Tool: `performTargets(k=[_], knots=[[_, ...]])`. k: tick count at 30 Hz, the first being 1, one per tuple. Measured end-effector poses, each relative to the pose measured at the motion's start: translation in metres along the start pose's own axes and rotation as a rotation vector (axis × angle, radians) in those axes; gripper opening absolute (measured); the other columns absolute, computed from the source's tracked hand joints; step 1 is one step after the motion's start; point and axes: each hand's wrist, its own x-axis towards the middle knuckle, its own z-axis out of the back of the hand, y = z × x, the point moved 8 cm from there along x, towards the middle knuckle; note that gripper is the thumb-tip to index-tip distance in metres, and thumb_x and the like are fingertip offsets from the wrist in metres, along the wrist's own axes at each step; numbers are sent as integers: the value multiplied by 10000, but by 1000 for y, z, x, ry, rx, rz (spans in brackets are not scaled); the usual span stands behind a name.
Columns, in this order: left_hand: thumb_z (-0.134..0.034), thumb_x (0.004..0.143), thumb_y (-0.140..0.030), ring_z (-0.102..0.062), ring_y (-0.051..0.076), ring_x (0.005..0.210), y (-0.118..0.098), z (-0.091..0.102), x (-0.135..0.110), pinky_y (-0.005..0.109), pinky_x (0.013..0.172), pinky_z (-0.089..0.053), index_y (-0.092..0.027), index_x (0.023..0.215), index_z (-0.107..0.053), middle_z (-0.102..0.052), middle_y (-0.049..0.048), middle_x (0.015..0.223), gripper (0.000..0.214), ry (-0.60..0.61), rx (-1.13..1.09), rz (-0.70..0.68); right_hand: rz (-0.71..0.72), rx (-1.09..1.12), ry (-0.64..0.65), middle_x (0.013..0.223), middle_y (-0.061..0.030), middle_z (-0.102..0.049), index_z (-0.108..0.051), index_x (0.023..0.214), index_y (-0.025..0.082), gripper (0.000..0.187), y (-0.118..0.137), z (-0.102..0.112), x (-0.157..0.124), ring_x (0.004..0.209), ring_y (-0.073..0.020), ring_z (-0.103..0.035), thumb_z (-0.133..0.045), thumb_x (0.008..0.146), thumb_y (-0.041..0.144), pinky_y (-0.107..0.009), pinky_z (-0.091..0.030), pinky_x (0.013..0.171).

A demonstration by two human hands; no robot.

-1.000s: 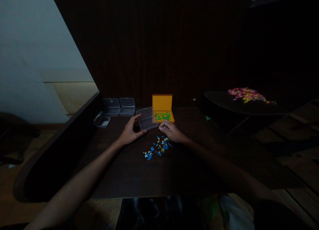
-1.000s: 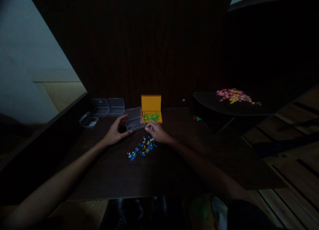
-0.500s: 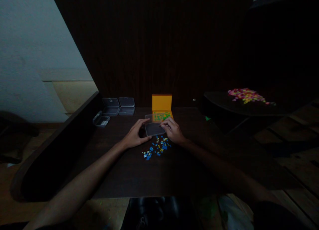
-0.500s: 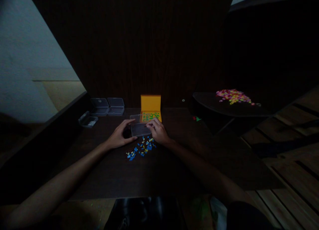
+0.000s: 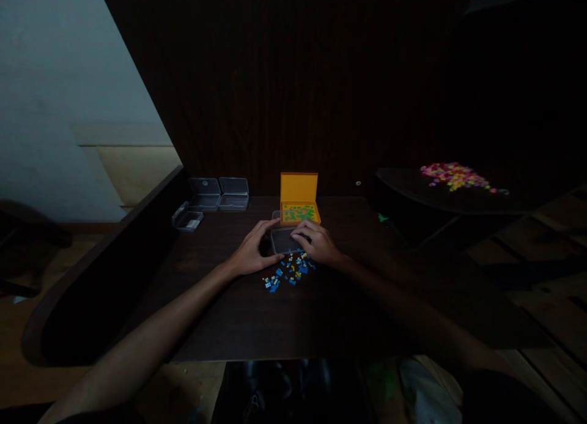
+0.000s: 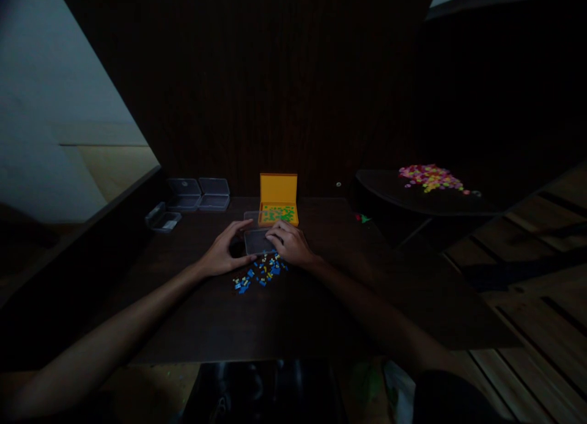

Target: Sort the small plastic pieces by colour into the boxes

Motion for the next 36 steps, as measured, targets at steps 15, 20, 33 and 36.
performTargets(k=[15, 20, 33, 36], knots=[[-744, 731, -405, -570, 256, 1098, 6, 7, 1, 384, 865, -544, -235, 1407, -367, -524, 107, 1290, 792, -52, -26, 20, -73, 65, -201, 1011, -97, -531, -691, 1045, 203, 268, -4, 18, -5, 922, -215, -549, -450, 938, 253, -406, -484, 871], [-739, 730, -438, -590, 261, 1081, 13, 16, 0, 396, 872, -541, -224, 1402, -372, -518, 116, 1323, 795, -97, 21, 61, -52, 88, -227, 981, -77, -518, -690, 982, 202, 235, -1, 21, -6, 896, -200, -539, -466, 915, 225, -376, -490, 832], [-730, 731, -402, -572, 273, 1121, 32, 30, 0, 404, 888, -527, -200, 1389, -366, -510, 129, 1332, 779, -185, 89, 112, -85, 185, 135, 797, -25, -542, -704, 896, 170, 148, -11, -3, -2, 675, -123, -502, -614, 781, 151, -251, -443, 620], [-732, 728, -395, -576, 271, 1117, 32, 29, 0, 408, 885, -528, -201, 1386, -366, -522, 125, 1317, 778, -170, 87, 117, -62, 202, 220, 824, -26, -536, -733, 953, 172, 178, -12, -8, -4, 620, -99, -472, -637, 806, 205, -248, -440, 598]])
